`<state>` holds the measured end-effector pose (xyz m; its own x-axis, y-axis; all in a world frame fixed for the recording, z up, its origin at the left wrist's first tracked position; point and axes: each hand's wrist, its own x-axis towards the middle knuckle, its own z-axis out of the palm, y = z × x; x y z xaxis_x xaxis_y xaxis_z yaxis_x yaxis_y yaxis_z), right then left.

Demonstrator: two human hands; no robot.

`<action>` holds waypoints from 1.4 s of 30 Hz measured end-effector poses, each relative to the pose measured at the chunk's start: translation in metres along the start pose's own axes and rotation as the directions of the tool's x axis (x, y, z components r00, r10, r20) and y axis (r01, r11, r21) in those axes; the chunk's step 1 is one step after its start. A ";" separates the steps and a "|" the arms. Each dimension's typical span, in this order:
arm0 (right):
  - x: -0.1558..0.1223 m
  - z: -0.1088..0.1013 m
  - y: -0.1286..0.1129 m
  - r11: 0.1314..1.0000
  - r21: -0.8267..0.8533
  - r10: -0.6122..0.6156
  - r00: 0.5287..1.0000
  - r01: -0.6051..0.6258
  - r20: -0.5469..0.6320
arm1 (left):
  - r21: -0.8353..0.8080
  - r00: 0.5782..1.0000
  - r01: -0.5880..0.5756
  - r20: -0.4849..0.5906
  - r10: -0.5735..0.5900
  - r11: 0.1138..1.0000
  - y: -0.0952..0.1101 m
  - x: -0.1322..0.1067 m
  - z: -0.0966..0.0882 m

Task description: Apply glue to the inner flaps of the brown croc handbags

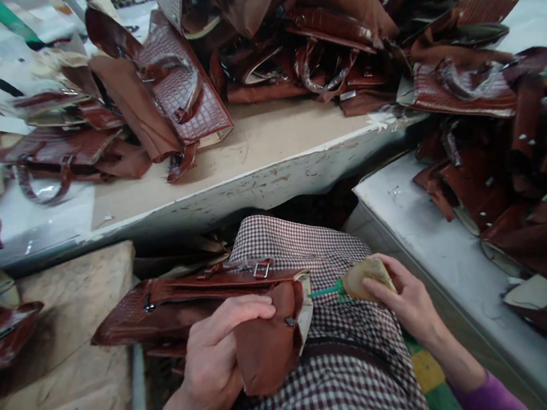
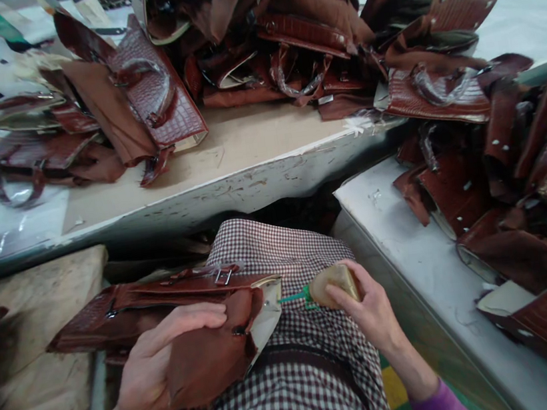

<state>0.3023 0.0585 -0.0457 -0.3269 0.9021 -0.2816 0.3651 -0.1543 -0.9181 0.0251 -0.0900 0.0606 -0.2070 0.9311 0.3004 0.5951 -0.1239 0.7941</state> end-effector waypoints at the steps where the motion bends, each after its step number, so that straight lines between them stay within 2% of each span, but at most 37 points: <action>1: 0.000 -0.002 -0.003 0.999 0.013 0.036 0.999 -0.036 0.006 | -0.005 1.000 0.003 -0.002 -0.003 1.000 -0.001 -0.002 0.000; 5: -0.003 -0.006 -0.016 0.983 0.089 0.161 0.987 -0.160 -0.002 | -0.030 0.999 0.036 0.033 -0.035 0.999 -0.006 -0.014 0.000; 8: -0.006 -0.005 -0.023 0.976 0.078 0.200 0.979 -0.202 0.039 | -0.052 0.997 0.027 0.075 -0.023 0.998 -0.009 -0.022 0.002; 11: -0.008 -0.001 -0.024 0.981 -0.002 0.192 0.980 -0.192 0.050 | -0.071 0.998 0.021 0.061 -0.017 0.997 -0.011 -0.025 0.004; 15: -0.009 0.001 -0.020 0.980 -0.113 0.158 0.986 -0.162 -0.043 | -0.088 0.998 0.034 0.063 -0.028 0.996 -0.010 -0.021 0.005; 17: -0.010 0.001 -0.020 0.979 -0.120 0.162 0.986 -0.166 -0.043 | -0.093 0.997 0.045 0.060 -0.039 0.995 -0.009 -0.020 0.005; 23: -0.024 -0.002 -0.032 0.951 0.114 0.270 0.951 -0.288 0.152 | -0.091 0.998 0.044 0.055 -0.039 0.995 -0.009 -0.017 0.003; 29: -0.043 0.004 -0.035 0.883 0.286 0.312 0.921 -0.371 0.233 | -0.092 0.998 0.046 0.055 -0.041 0.995 -0.009 -0.018 0.004; 32: -0.043 0.005 -0.033 0.878 0.290 0.320 0.918 -0.380 0.236 | -0.086 0.998 0.035 0.052 -0.031 0.996 -0.007 -0.017 0.004; 38: -0.034 -0.001 -0.030 0.942 0.117 0.307 0.949 -0.314 0.076 | -0.074 0.996 0.042 0.076 -0.037 0.996 -0.006 -0.016 0.004; 42: -0.040 0.001 -0.035 0.921 0.208 0.302 0.941 -0.329 0.151 | -0.074 0.998 0.053 0.050 -0.049 0.996 -0.005 -0.012 0.003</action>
<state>0.3016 0.0276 -0.0030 -0.3295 0.7417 -0.5842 0.2627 -0.5223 -0.8113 0.0271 -0.0999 0.0511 -0.1968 0.9521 0.2339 0.5242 -0.0995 0.8458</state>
